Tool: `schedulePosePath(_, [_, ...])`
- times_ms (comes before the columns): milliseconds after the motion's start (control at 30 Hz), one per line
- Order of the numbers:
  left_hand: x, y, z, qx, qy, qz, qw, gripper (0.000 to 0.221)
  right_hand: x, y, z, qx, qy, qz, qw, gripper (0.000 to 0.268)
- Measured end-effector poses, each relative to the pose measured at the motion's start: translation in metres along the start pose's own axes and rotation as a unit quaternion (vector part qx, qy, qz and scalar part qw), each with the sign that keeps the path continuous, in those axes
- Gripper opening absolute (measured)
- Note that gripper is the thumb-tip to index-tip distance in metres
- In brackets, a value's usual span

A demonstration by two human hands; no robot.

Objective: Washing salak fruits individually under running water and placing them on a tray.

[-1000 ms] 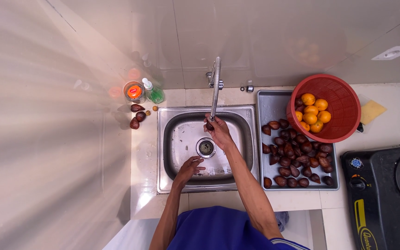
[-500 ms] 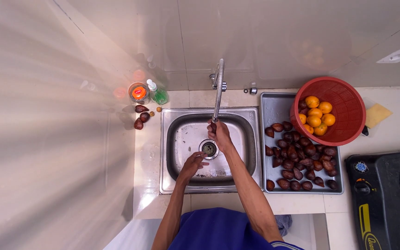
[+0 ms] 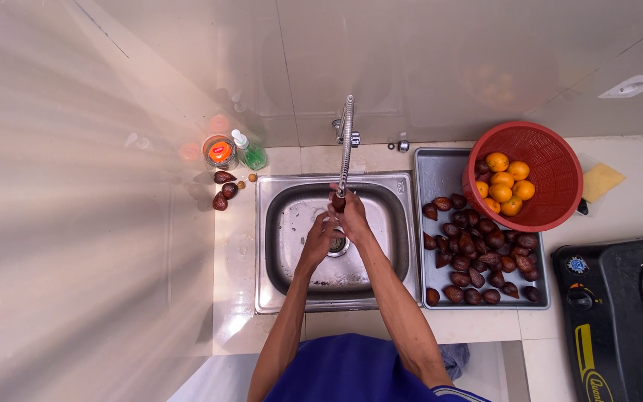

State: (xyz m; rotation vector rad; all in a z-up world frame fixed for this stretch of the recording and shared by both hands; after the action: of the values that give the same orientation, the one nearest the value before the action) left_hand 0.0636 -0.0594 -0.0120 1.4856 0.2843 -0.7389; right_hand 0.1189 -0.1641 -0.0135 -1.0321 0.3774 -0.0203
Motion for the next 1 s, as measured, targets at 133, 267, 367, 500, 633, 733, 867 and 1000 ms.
schedulePosePath(133, [0.008,0.021,0.004,0.075,0.046,-0.006,0.996,0.070,-0.001,0.005,-0.001,0.055,0.012,-0.009,0.998,0.026])
schedulePosePath(267, [0.004,0.036,0.009,0.135,0.091,0.047,0.986,0.069,0.000,0.004,-0.001,0.046,0.016,-0.014,0.999,0.024])
schedulePosePath(367, [-0.007,0.058,0.011,0.160,0.119,0.082,0.977,0.066,0.001,0.003,-0.001,0.036,0.019,-0.017,0.999,0.023])
schedulePosePath(500, [-0.061,0.114,0.025,0.161,0.142,0.126,0.968,0.068,0.000,0.002,-0.002,0.020,0.022,-0.019,0.999,0.021])
schedulePosePath(633, [-0.034,0.091,0.009,0.152,0.146,0.130,0.969,0.052,0.000,-0.002,-0.004,0.009,0.026,-0.022,0.999,0.020])
schedulePosePath(733, [-0.010,0.066,0.003,0.193,0.110,0.114,0.968,0.038,-0.004,-0.004,-0.005,-0.002,0.029,-0.022,0.999,0.020])
schedulePosePath(867, [-0.001,0.060,0.008,0.233,0.032,0.109,0.966,0.028,-0.007,-0.010,-0.005,-0.018,0.034,-0.028,0.999,0.019])
schedulePosePath(1000, [0.034,0.031,0.004,0.062,-0.078,0.100,0.990,0.025,-0.025,-0.036,0.008,0.077,-0.079,0.002,0.994,0.037])
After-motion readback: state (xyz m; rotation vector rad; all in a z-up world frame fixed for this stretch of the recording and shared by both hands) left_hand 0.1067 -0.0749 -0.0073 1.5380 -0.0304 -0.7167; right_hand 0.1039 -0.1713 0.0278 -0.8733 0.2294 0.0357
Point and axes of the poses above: each hand's wrist, its own x-axis towards the middle knuckle, its own z-axis out of the palm, y = z × x, the point moved 7 cm from there along x, towards the middle knuckle, and after that the axes turned 11 degrees about -z, right-handed, at the moved point
